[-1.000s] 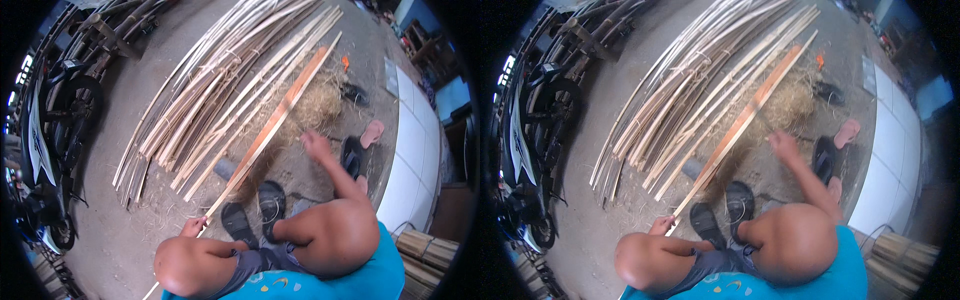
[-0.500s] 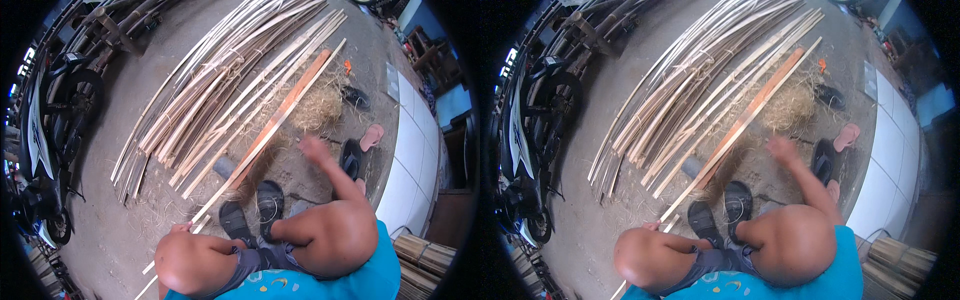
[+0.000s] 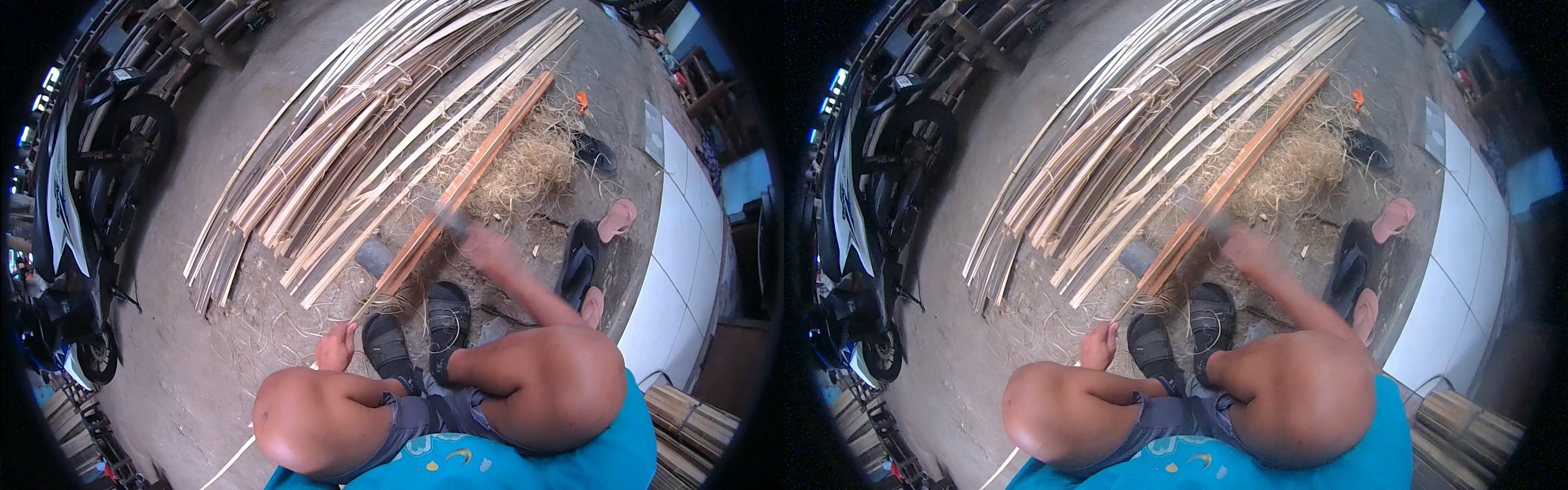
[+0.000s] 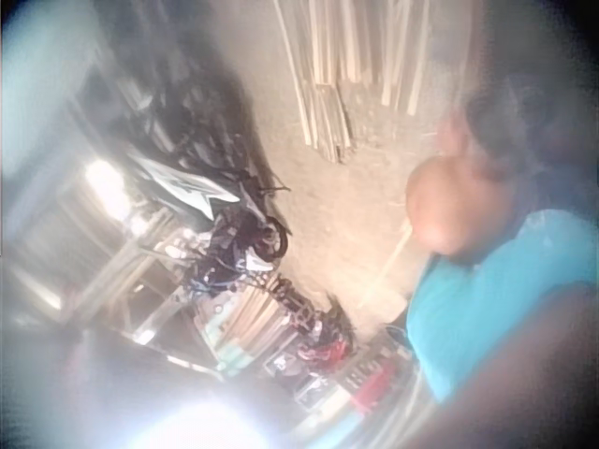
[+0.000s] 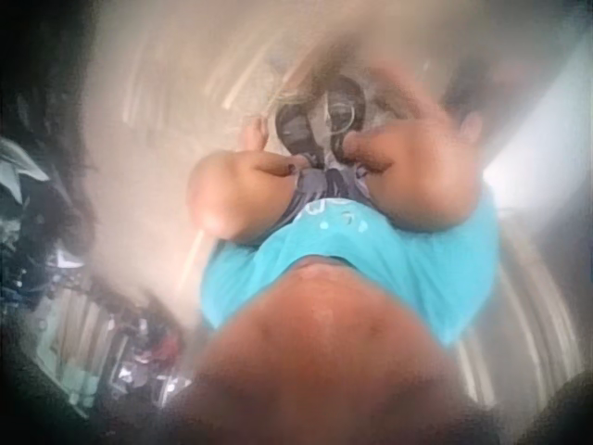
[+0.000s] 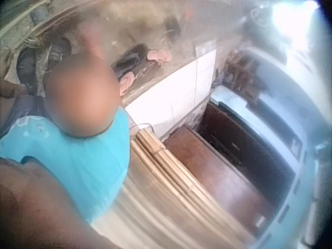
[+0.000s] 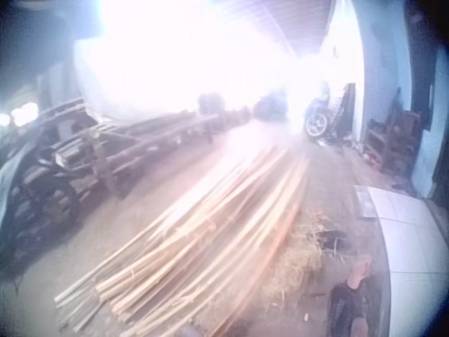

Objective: The person sits on the ground and uses a machete to split long bamboo strips into thinner pieces. They repeatedly strike the bamboo against a wooden block, then separate and stack the resulting strips.

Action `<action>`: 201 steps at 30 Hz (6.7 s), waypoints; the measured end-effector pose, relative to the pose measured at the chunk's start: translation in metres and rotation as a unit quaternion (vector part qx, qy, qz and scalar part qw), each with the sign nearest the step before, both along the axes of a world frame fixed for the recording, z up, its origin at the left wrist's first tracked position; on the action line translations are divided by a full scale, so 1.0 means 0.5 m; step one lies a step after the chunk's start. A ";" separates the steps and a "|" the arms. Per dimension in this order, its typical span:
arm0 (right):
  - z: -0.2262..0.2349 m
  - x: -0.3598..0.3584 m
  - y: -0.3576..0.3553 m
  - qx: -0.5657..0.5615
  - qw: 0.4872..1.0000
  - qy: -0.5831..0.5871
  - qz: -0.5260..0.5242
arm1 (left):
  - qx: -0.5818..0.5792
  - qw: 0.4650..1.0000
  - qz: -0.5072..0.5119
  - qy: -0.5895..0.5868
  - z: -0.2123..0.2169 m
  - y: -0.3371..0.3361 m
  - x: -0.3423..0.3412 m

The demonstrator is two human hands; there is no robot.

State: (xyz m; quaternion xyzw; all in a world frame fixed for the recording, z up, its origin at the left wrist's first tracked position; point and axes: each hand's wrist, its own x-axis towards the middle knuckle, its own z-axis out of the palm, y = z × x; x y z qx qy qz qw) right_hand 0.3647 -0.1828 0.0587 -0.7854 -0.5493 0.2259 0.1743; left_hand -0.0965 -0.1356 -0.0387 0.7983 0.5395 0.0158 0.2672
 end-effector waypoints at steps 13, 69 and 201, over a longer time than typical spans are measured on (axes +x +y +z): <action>-0.010 -0.129 -0.089 -0.039 0.990 0.055 0.124 | -0.019 0.991 -0.130 0.003 0.007 0.071 0.077; -0.013 0.152 -0.048 0.094 0.980 0.000 -0.175 | -0.117 0.987 -0.110 0.027 -0.022 0.112 0.052; -0.006 0.232 -0.054 0.016 0.968 -0.029 -0.251 | -0.307 0.949 0.024 -0.062 0.133 0.028 -0.024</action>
